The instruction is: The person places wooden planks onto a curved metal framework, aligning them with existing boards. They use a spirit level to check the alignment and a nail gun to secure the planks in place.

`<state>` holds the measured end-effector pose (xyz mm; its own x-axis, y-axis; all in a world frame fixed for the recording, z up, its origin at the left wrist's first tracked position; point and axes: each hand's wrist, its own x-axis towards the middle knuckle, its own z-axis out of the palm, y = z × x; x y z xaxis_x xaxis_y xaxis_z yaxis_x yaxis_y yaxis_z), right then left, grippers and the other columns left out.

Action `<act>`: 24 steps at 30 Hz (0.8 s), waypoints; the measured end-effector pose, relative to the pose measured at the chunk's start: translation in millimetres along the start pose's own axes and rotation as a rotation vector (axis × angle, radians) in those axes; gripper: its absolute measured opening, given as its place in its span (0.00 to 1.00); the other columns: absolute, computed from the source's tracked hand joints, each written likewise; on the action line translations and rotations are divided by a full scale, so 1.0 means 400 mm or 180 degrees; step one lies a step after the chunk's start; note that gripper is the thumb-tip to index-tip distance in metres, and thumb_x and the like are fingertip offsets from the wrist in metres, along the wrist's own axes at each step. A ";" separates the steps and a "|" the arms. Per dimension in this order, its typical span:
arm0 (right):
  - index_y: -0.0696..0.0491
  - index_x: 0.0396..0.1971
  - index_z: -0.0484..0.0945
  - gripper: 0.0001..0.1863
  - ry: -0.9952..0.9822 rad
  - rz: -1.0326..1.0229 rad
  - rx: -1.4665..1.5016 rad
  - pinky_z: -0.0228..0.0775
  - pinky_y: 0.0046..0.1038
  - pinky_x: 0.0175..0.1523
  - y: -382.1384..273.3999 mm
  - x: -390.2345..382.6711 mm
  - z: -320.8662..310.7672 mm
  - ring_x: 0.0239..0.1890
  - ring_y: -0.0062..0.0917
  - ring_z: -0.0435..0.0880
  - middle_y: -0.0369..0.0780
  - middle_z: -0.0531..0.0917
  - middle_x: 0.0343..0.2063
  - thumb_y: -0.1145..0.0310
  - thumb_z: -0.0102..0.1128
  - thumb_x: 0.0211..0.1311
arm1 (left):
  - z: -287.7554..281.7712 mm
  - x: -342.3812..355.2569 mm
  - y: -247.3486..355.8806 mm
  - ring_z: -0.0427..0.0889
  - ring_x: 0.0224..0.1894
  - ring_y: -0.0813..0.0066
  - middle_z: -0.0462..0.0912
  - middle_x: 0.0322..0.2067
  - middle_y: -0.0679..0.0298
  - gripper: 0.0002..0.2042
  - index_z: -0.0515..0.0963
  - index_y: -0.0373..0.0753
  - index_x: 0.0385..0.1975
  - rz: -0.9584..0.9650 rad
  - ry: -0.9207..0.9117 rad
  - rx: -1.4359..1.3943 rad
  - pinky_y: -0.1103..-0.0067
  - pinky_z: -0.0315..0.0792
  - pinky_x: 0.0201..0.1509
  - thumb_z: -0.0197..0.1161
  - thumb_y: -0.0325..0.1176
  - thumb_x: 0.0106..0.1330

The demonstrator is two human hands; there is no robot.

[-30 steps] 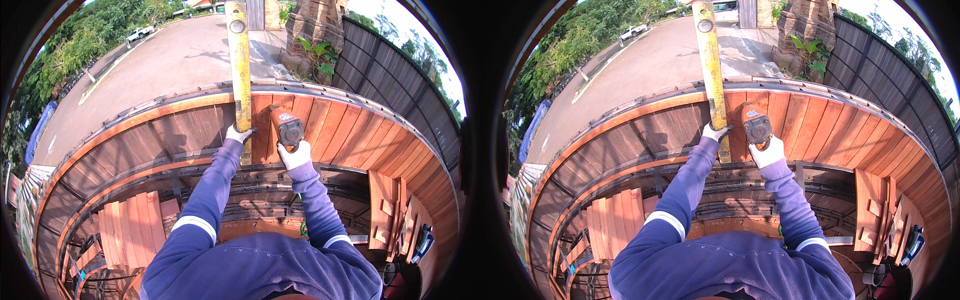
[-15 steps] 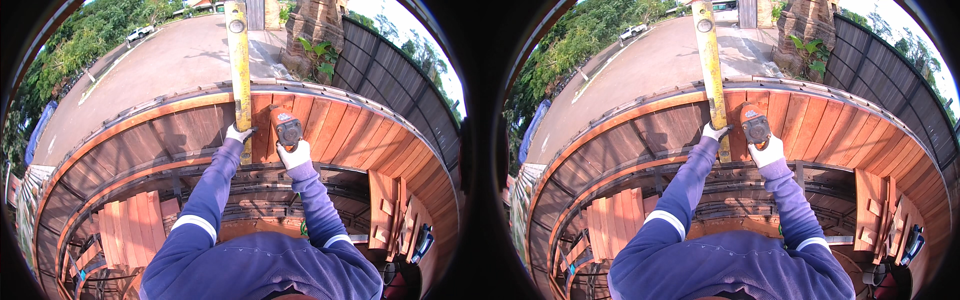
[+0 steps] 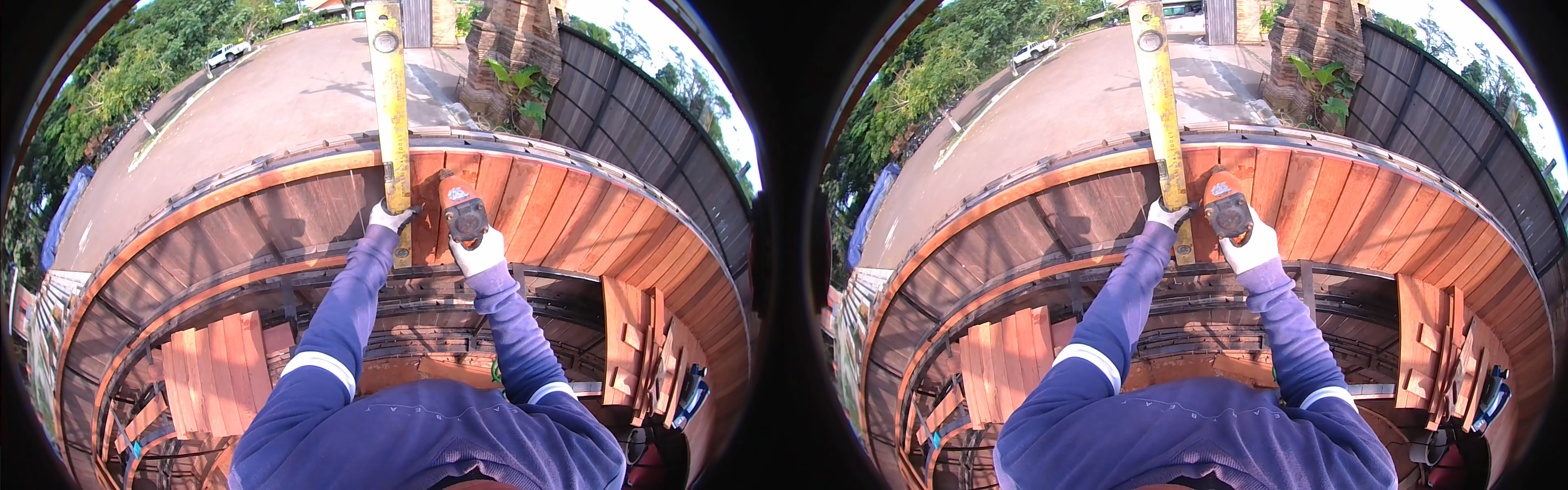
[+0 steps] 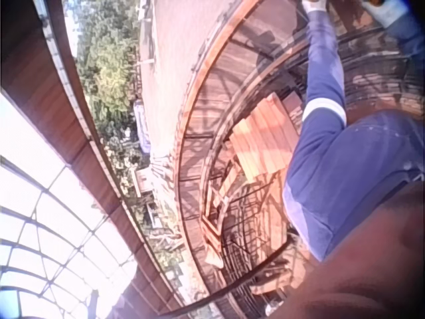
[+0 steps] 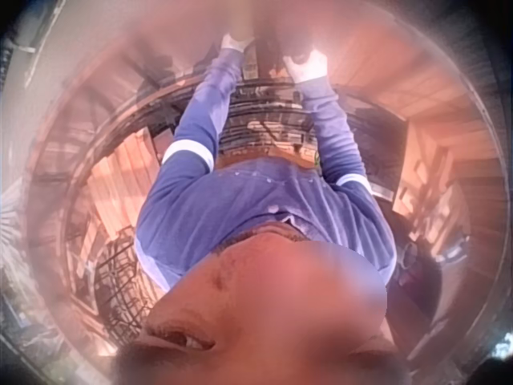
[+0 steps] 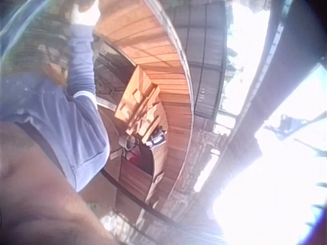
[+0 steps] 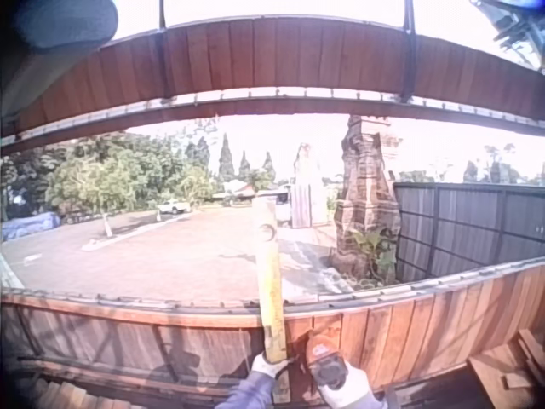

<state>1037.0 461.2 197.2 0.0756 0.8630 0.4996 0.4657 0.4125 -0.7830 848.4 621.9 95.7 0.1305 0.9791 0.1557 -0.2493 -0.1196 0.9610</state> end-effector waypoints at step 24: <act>0.60 0.51 0.74 0.26 0.0094 -0.0189 -0.0151 0.77 0.29 0.47 -0.036 0.032 -0.009 0.43 0.34 0.87 0.48 0.86 0.36 0.70 0.67 0.51 | -0.016 0.024 -0.034 0.83 0.36 0.75 0.84 0.38 0.61 0.16 0.77 0.32 0.45 0.0241 0.0133 0.0666 0.79 0.79 0.41 0.68 0.18 0.56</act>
<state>1034.4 465.3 216.3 0.0724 0.8281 0.5559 0.5113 0.4477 -0.7335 846.8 634.1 82.8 0.0782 0.9715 0.2237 -0.0517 -0.2201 0.9741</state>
